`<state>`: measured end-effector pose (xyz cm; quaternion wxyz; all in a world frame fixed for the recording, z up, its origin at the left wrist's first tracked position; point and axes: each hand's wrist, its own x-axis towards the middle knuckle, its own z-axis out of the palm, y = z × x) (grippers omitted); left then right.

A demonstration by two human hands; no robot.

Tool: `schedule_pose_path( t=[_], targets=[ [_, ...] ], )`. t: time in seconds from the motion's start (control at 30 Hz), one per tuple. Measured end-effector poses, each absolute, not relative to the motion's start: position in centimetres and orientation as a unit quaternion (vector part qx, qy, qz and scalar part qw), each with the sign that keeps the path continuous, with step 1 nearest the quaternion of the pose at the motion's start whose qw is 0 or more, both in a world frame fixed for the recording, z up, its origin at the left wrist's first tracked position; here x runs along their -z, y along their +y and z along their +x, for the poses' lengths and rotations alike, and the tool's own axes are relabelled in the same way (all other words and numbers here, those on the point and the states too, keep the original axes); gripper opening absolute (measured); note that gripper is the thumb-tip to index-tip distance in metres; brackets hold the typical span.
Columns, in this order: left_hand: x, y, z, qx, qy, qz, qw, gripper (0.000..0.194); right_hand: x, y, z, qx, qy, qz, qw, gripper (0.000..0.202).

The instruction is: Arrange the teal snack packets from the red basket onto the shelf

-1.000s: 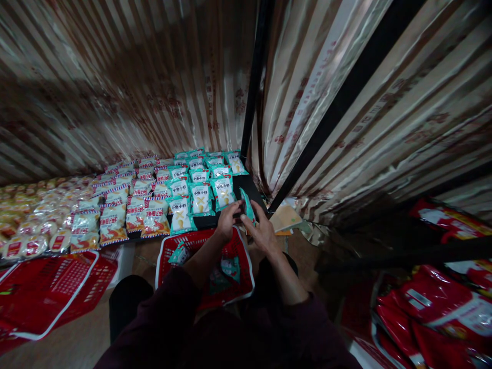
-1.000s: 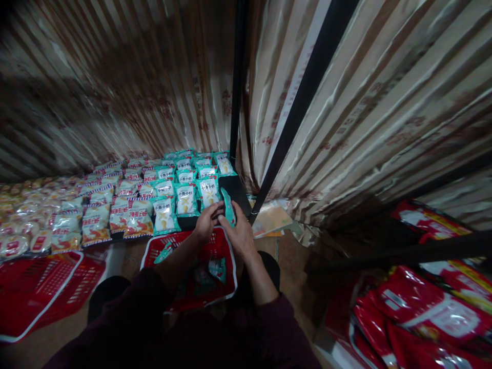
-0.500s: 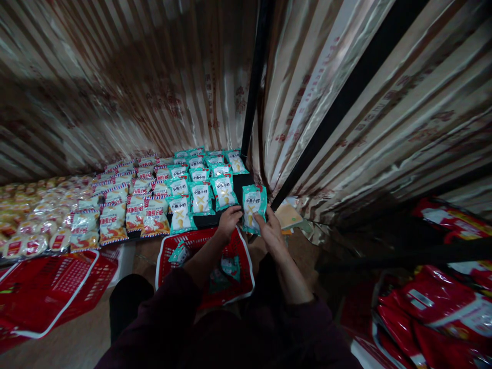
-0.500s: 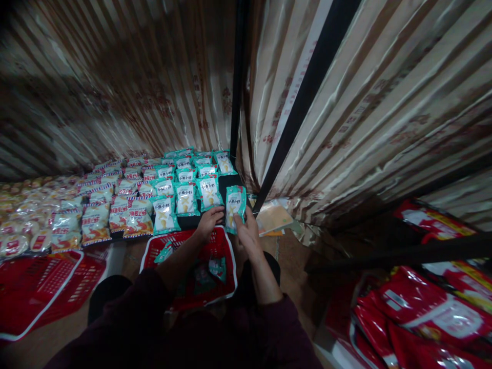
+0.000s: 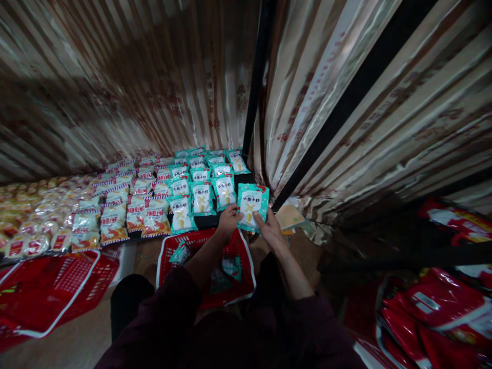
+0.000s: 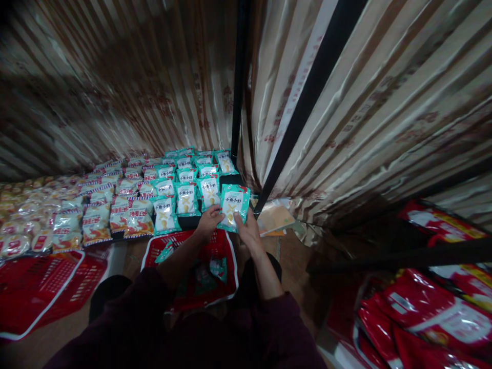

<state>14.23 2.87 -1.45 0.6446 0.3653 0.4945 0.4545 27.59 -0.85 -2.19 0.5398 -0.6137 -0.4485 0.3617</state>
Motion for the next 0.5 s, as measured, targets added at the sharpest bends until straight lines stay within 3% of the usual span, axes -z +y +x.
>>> schedule_pose_path(
  t=[0.33, 0.5],
  targets=[
    [0.5, 3.9, 14.6, -0.468, 0.528, 0.373, 0.602, 0.048, 0.7, -0.3, 26.9, -0.213, -0.511, -0.656, 0.513, 0.067],
    [-0.1, 4.3, 14.7, -0.469, 0.521, 0.398, 0.592, 0.04, 0.8, 0.5, 27.1, -0.189, -0.517, -0.669, 0.499, 0.068]
  ],
)
